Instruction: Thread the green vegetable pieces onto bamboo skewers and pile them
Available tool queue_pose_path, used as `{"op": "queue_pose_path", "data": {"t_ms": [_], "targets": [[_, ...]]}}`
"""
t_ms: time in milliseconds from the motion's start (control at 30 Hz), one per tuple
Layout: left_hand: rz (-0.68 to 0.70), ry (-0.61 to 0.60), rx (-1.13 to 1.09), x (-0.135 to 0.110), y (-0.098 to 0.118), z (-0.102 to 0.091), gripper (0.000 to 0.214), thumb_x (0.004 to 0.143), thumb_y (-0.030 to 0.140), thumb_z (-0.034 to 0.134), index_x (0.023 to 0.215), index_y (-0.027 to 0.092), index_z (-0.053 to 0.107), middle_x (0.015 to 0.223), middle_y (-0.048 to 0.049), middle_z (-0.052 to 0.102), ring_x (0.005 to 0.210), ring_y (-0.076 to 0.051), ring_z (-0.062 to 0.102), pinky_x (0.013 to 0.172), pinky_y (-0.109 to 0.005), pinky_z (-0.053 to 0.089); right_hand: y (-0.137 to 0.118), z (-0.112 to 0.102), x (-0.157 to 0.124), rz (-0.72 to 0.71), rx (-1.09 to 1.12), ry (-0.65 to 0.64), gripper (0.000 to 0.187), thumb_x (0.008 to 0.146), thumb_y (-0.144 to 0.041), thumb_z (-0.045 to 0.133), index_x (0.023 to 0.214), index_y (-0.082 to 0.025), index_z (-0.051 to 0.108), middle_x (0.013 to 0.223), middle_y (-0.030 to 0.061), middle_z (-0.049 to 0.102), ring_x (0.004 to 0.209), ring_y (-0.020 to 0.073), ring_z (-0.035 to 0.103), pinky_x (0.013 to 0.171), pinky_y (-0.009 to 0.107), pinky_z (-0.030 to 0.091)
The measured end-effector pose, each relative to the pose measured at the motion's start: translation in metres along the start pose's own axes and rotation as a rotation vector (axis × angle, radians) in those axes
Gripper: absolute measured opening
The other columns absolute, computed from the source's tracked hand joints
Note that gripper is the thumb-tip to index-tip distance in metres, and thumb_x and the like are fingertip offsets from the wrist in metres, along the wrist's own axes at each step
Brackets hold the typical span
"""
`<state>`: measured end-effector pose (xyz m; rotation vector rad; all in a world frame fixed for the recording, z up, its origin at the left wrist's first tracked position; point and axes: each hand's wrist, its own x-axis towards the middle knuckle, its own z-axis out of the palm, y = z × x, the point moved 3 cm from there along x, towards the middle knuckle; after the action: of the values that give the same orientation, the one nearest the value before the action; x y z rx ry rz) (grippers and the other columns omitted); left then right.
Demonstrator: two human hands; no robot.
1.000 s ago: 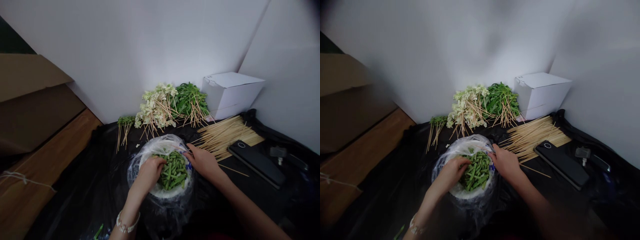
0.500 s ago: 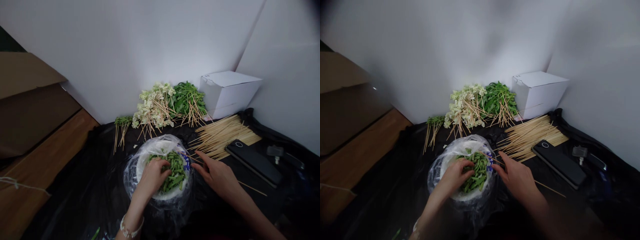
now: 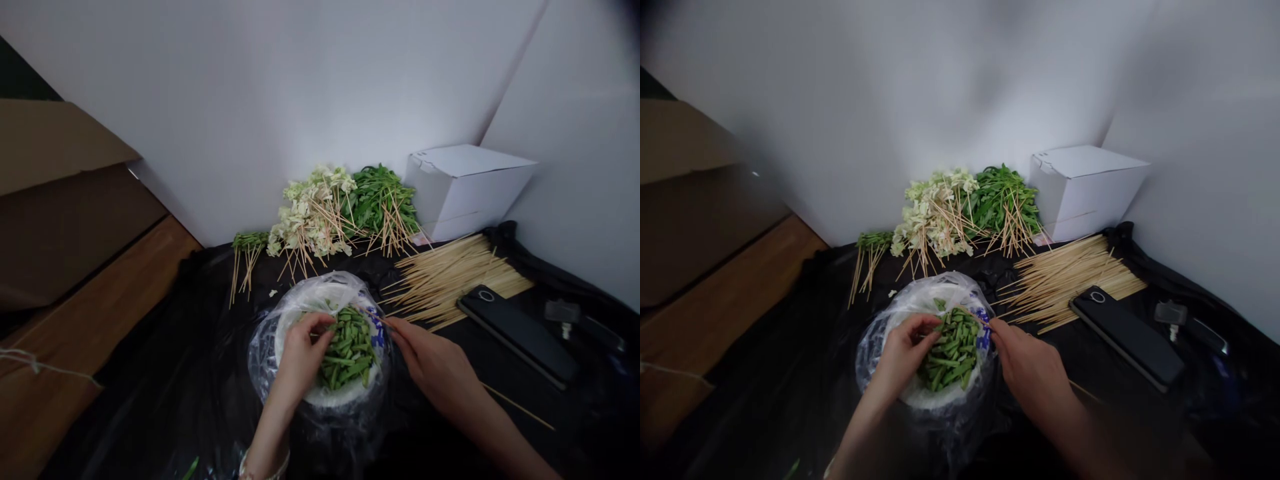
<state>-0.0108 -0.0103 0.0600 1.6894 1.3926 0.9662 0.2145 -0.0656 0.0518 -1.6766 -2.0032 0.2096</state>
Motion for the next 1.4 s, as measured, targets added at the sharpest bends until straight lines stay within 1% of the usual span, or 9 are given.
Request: {"op": "queue_pose_path", "data": {"t_ms": [100,167,267,367,467,567,700,933,1400], "targets": [[-0.146,0.077,-0.343,-0.002,-0.002,-0.003,0.022,0.072,0.021,0.075,0.093,0.018,0.069,0.082,-0.0021,0.071,0.063,-0.015,0.065,0.053,-0.023,0.048,-0.004,-0.001,-0.003,-0.066,0.042,0.070,0.036,0.101,-0.034,0.033,0.123,-0.026,0.060,0.104,0.0042,0.072,0.079,0.0186,0.071,0.072,0.032,0.055],[-0.209,0.101,-0.533,-0.004,-0.001,-0.002,0.023,0.071,0.026,0.079,0.090,0.016,0.070,0.078,-0.0008,0.071,0.059,-0.012,0.065,0.048,-0.019,0.047,-0.009,-0.002,-0.006,-0.108,0.063,0.095,0.036,0.101,-0.034,0.035,0.125,-0.025,0.059,0.104,0.0056,0.072,0.079,0.0176,0.070,0.074,0.032,0.056],[-0.286,0.126,-0.788,-0.008,0.000,-0.001,0.029,0.067,0.025,0.084,0.093,0.015,0.074,0.083,-0.0017,0.073,0.071,-0.010,0.069,0.064,-0.016,0.054,-0.015,-0.002,-0.011,-0.135,0.084,0.096,0.036,0.100,-0.029,0.036,0.128,-0.024,0.057,0.106,0.0064,0.072,0.081,0.0169,0.070,0.075,0.031,0.056],[-0.371,0.128,-0.995,-0.011,0.003,0.000,0.037,0.062,0.018,0.087,0.097,0.015,0.075,0.095,-0.0050,0.076,0.088,-0.015,0.072,0.081,-0.020,0.056,-0.018,0.001,-0.014,-0.147,0.105,0.078,0.039,0.098,-0.020,0.034,0.130,-0.022,0.056,0.105,0.0069,0.071,0.081,0.0165,0.069,0.073,0.030,0.056],[-0.406,0.124,-1.125,-0.013,0.007,0.000,0.034,0.063,0.013,0.086,0.096,0.015,0.076,0.096,-0.0062,0.076,0.087,-0.015,0.071,0.077,-0.020,0.058,-0.021,0.003,-0.017,-0.177,0.098,0.063,0.041,0.096,-0.015,0.033,0.128,-0.021,0.058,0.097,0.0062,0.071,0.077,0.0162,0.068,0.072,0.030,0.056],[-0.445,0.110,-1.208,-0.016,0.007,0.002,0.030,0.066,0.010,0.084,0.095,0.015,0.076,0.096,-0.0066,0.076,0.074,-0.010,0.069,0.064,-0.015,0.056,-0.028,0.003,-0.017,-0.222,0.080,0.075,0.043,0.094,-0.012,0.033,0.127,-0.022,0.059,0.088,0.0043,0.069,0.072,0.0154,0.067,0.066,0.028,0.054],[-0.480,0.120,-1.289,-0.020,0.004,0.005,0.024,0.070,0.008,0.080,0.093,0.012,0.076,0.097,-0.0090,0.076,0.070,-0.009,0.067,0.063,-0.015,0.055,-0.036,0.001,-0.016,-0.251,0.061,0.123,0.045,0.091,-0.008,0.033,0.124,-0.021,0.060,0.082,0.0024,0.067,0.068,0.0145,0.066,0.059,0.025,0.052],[-0.501,0.106,-1.410,-0.019,0.006,0.004,0.018,0.080,0.002,0.068,0.096,0.010,0.074,0.093,-0.0091,0.072,0.067,-0.007,0.063,0.055,-0.012,0.051,-0.039,0.000,-0.016,-0.258,0.053,0.128,0.048,0.088,-0.005,0.033,0.125,-0.020,0.060,0.080,0.0020,0.066,0.067,0.0138,0.065,0.059,0.025,0.051],[-0.528,0.065,-1.423,-0.018,0.007,0.006,0.014,0.076,0.005,0.074,0.087,0.012,0.072,0.087,-0.0043,0.067,0.064,-0.003,0.058,0.051,-0.007,0.047,-0.040,0.001,-0.014,-0.268,0.042,0.135,0.050,0.086,-0.003,0.034,0.124,-0.018,0.062,0.079,0.0026,0.066,0.067,0.0139,0.064,0.060,0.025,0.050]]}}
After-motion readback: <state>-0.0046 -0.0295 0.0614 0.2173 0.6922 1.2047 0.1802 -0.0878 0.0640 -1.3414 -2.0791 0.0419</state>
